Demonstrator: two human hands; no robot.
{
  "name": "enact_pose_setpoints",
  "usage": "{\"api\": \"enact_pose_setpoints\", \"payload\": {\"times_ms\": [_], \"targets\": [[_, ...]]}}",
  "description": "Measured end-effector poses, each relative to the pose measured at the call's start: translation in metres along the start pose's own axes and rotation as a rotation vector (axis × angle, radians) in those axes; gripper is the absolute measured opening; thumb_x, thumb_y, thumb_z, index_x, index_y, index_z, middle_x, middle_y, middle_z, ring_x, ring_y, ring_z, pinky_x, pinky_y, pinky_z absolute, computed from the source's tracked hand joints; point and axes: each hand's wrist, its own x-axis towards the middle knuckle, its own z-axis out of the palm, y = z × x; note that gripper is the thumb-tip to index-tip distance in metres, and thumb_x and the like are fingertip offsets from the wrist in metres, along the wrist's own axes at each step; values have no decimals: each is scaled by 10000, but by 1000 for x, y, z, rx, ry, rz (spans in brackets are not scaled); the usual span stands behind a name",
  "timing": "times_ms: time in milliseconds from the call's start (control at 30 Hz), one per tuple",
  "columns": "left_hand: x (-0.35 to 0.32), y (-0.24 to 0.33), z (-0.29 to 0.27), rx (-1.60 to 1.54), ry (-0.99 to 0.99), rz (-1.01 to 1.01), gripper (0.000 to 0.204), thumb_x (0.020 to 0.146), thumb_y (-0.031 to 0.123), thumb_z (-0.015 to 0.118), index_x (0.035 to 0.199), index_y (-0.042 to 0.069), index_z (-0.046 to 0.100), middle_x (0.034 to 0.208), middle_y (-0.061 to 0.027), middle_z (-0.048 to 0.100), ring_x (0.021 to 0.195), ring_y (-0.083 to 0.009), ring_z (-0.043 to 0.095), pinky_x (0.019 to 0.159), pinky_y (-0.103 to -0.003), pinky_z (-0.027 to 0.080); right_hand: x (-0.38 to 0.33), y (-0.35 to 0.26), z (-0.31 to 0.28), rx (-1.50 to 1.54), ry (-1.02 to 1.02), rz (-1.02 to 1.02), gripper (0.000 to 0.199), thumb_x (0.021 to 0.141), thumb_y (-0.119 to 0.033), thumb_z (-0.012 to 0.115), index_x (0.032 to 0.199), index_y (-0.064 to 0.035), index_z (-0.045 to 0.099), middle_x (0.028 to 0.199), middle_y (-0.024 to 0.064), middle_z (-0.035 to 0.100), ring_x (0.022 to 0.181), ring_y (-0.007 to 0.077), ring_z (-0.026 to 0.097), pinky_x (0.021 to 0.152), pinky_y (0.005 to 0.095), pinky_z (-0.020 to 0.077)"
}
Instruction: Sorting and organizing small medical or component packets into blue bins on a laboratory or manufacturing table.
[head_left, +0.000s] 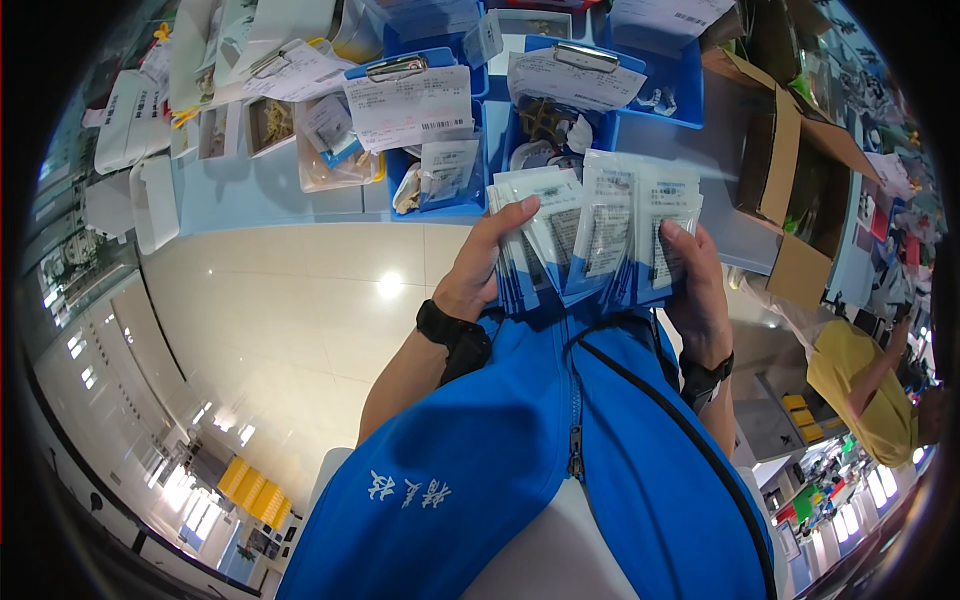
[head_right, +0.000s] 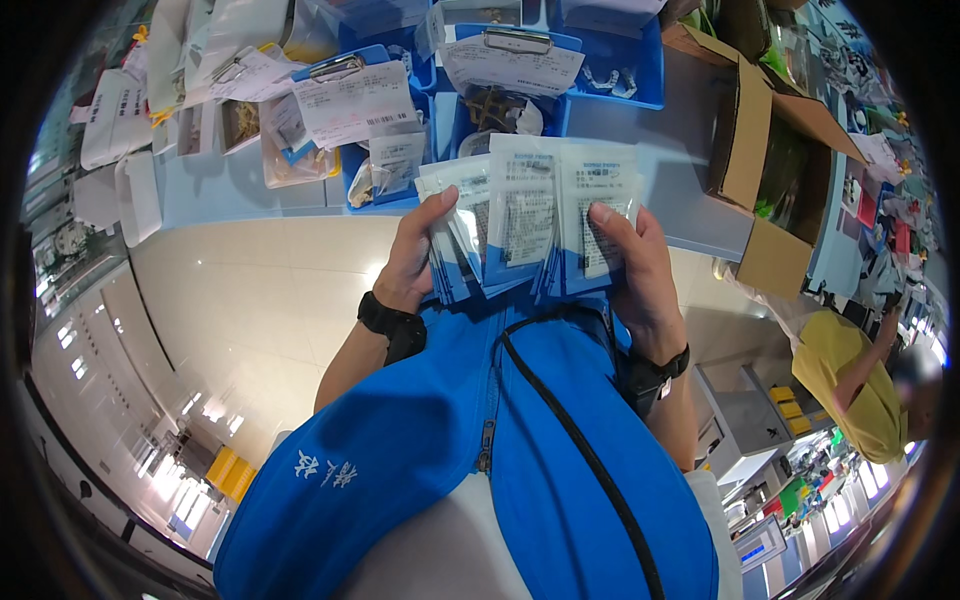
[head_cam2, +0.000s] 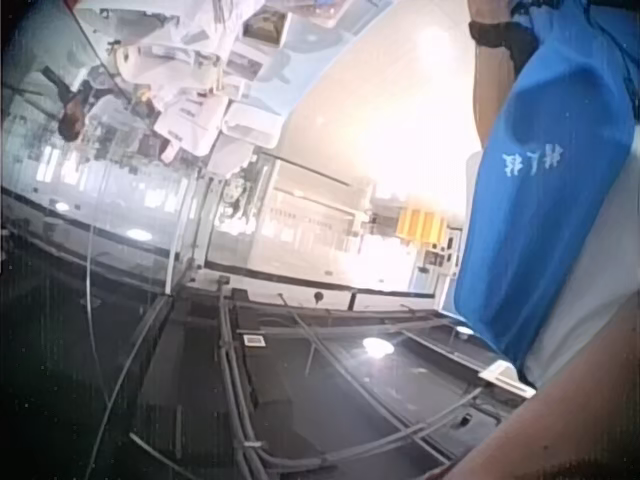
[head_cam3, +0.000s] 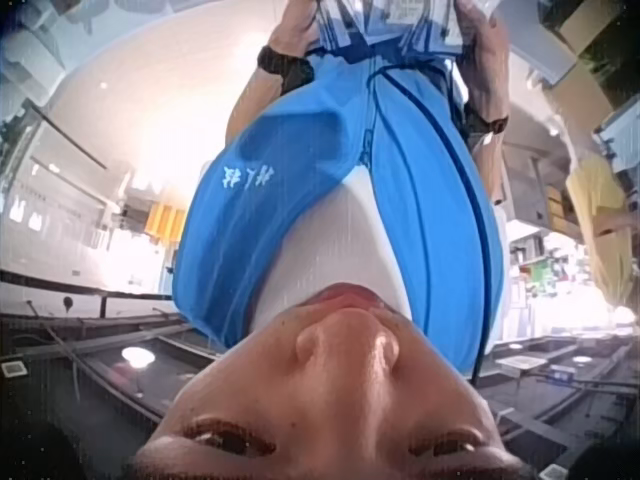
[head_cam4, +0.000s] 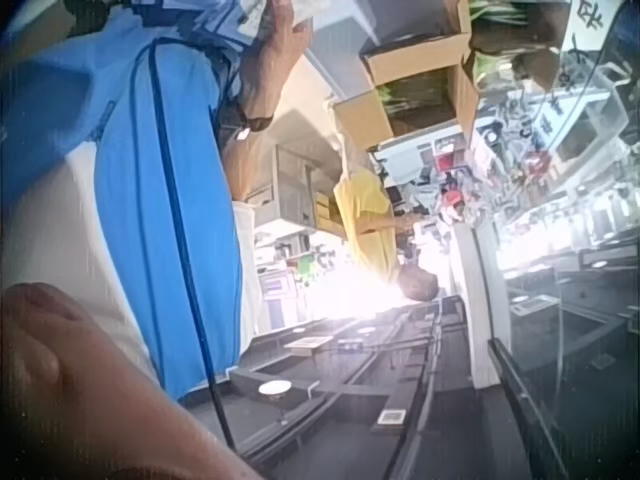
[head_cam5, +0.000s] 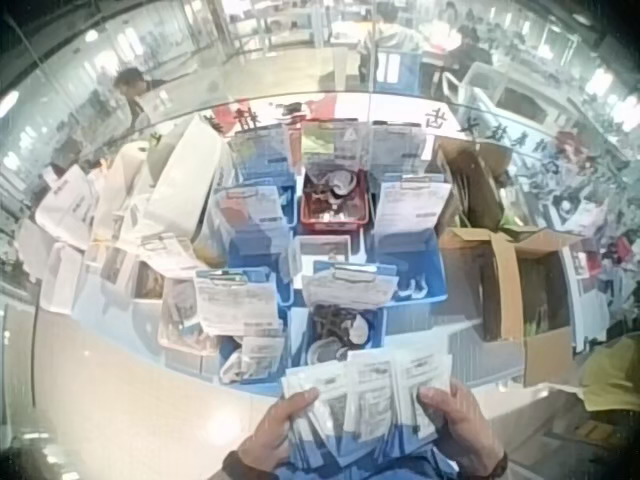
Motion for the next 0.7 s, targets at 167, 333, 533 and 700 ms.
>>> {"api": "enact_pose_setpoints", "payload": {"times_ms": [167, 333, 533, 700], "targets": [[2, 0, 0, -11, 65, 9, 558, 989, 241, 647, 1433, -55, 483, 1358, -207, 618, 1206, -285, 650, 1020, -390, 543, -2, -1, 2, 21, -38, 0, 429, 965, -247, 691, 1265, 43, 587, 1155, 129, 706, 972, 167, 707, 847, 308, 580], [3, 5, 0, -27, 88, -9, 490, 984, 230, 622, 1358, -75, 537, 1256, -218, 667, 1082, -283, 708, 944, -395, 591, -1, 1, 7, 11, -20, 17, 429, 959, -231, 712, 1269, 38, 589, 1161, 130, 707, 984, 169, 703, 855, 304, 575], [7, 4, 1, 149, 26, 29, 498, 942, 162, 653, 1364, -77, 541, 1263, -201, 670, 1119, -265, 688, 955, -380, 574, 6, 19, 11, -31, 62, 0, 430, 956, -217, 729, 1274, 31, 579, 1160, 130, 705, 992, 171, 695, 854, 310, 569], [7, 4, -5, 282, 67, 62, 507, 938, 163, 665, 1384, -43, 541, 1295, -191, 654, 1129, -257, 681, 970, -374, 563, 12, 23, 9, -42, 47, 18, 431, 957, -219, 727, 1277, 30, 579, 1158, 128, 701, 992, 175, 693, 848, 313, 569]]}}
